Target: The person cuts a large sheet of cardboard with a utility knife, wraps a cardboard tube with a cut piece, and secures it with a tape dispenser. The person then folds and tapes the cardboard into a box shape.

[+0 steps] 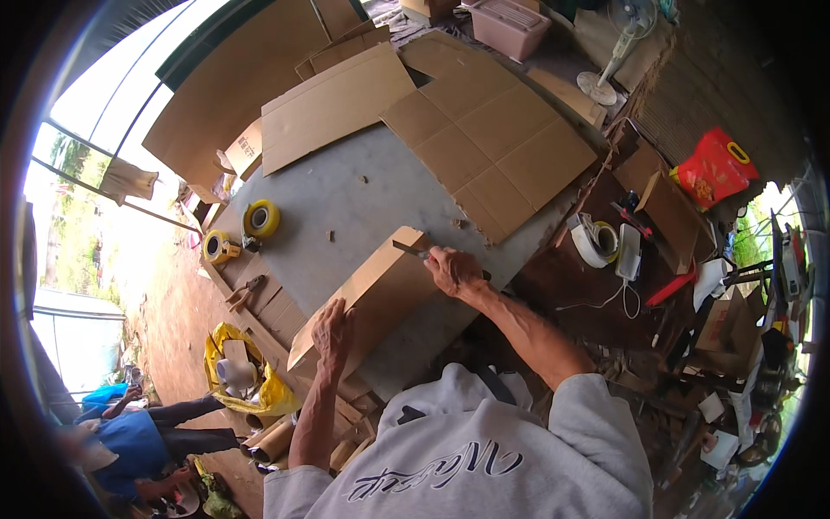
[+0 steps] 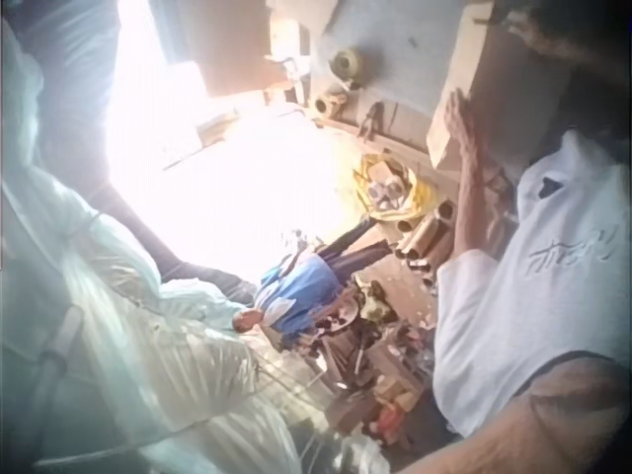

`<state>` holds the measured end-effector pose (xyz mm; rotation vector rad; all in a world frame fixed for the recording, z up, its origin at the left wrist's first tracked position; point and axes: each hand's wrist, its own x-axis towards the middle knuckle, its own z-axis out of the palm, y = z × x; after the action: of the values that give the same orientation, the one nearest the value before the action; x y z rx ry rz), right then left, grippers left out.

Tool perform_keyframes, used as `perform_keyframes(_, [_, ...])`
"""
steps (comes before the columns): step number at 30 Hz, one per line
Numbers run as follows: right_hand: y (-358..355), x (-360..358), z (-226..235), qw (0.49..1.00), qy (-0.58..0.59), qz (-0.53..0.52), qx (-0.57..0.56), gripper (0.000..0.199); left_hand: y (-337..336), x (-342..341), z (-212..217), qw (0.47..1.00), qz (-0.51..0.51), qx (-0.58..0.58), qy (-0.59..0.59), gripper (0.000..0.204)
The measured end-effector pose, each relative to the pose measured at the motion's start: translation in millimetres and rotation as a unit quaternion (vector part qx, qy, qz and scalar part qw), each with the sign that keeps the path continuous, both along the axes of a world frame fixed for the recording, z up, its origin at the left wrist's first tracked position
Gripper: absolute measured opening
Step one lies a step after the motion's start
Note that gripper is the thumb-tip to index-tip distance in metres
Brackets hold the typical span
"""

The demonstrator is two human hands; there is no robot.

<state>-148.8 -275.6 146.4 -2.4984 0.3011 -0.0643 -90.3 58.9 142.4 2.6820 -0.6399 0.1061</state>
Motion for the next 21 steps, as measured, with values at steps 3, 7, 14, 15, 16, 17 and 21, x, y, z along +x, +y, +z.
perform_keyframes(3, [-2.5,-0.2,0.6,0.999,-0.025,0.015,-0.024,0.027,-0.2,-2.5,3.0,1.000,-0.010,0.001,-0.016,0.037])
perform_keyframes(7, [-26.7,4.3,-8.5,0.999,-0.039,0.021,-0.024,0.026,-1.9,-3.3,9.8,1.000,0.002,-0.017,-0.001,0.036])
perform_keyframes(14, [-21.0,12.3,-9.7,0.999,-0.018,-0.015,-0.041,0.028,-9.4,-1.2,22.6,1.000,0.007,-0.011,0.027,0.033])
perform_keyframes(15, [-26.7,15.5,-2.2,0.999,-0.004,0.002,-0.035,0.029,-10.1,-2.8,22.3,1.000,0.009,-0.015,0.021,0.033])
perform_keyframes(16, [-28.0,16.5,2.2,0.999,0.010,0.017,-0.029,0.031,-10.5,-3.6,22.0,1.000,0.010,-0.019,0.015,0.032])
perform_keyframes(17, [-21.2,17.8,-3.5,0.999,-0.013,0.030,-0.034,0.031,-9.4,-4.4,21.8,1.000,0.011,-0.023,0.008,0.032])
perform_keyframes(21, [7.8,27.5,-20.7,0.999,0.002,-0.048,0.011,0.033,-8.9,-2.5,14.6,1.000,0.006,-0.017,0.009,0.033])
